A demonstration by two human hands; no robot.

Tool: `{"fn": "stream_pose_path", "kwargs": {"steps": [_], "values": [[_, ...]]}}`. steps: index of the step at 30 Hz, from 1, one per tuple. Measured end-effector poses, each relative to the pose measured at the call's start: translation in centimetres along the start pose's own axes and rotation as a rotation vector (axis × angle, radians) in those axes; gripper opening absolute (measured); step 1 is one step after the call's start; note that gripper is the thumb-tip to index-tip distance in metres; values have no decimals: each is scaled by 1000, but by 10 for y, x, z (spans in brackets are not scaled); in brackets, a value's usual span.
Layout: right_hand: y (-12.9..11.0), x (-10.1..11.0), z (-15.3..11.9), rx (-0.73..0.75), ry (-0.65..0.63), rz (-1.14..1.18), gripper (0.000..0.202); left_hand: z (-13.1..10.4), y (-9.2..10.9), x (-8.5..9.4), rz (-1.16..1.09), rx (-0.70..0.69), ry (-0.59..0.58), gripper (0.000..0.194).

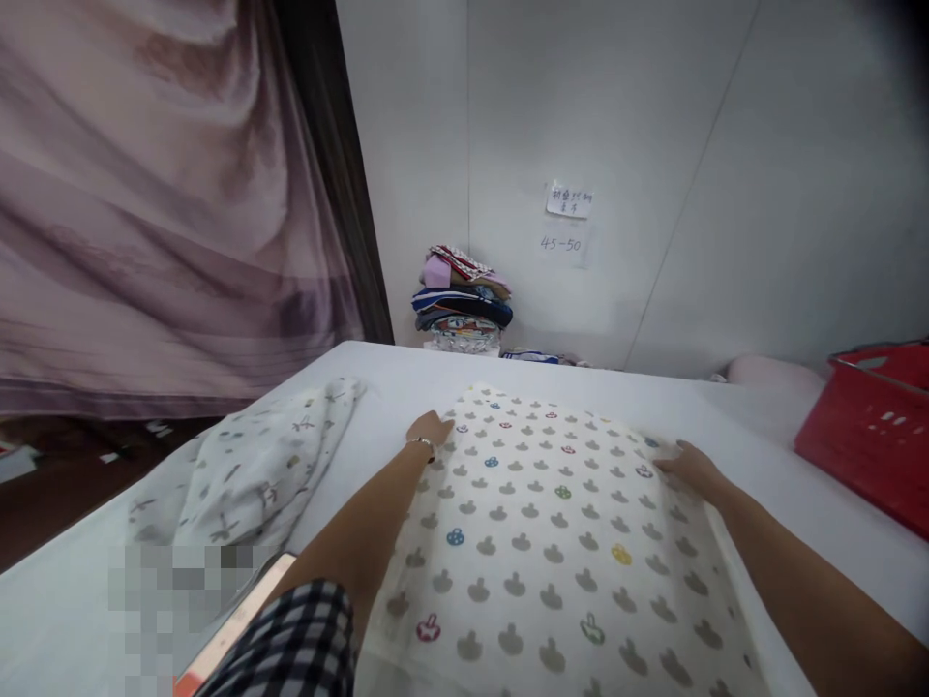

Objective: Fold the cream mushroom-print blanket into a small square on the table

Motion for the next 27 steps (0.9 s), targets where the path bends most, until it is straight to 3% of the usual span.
{"fn": "stream_pose_path", "kwargs": {"steps": [4, 10, 12, 14, 16, 20, 24, 27], "values": [[14, 3, 0, -118, -68, 106, 49, 29, 34, 8, 11, -35, 64, 30], [48, 22, -14, -266, 168, 311, 56, 83, 135, 42, 14, -267, 152, 36], [60, 23, -17, -337, 163, 361, 64, 94, 159, 39, 13, -316, 113, 44], [67, 23, -21, -367, 116, 431, 70, 98, 162, 28, 21, -313, 52, 55], [69, 22, -27, -358, 46, 526, 73, 94, 145, 14, 35, -275, 9, 60], [72, 15, -53, -348, -113, 692, 68, 60, 75, -2, 70, -184, -2, 55], [70, -2, -100, -352, -291, 802, 67, 14, 4, 1, 92, -119, 10, 53], [58, -18, -148, -310, -418, 835, 62, -14, -33, 5, 72, -62, -7, 52]]}}
Point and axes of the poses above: each hand's wrist, its own z-axis towards the middle knuckle, its own x-axis out of the back of the hand, y = z × x, the point moved 5 cm from there along z, towards the middle knuckle, and after that the axes turned 9 degrees about -y, right-handed, at the moved point
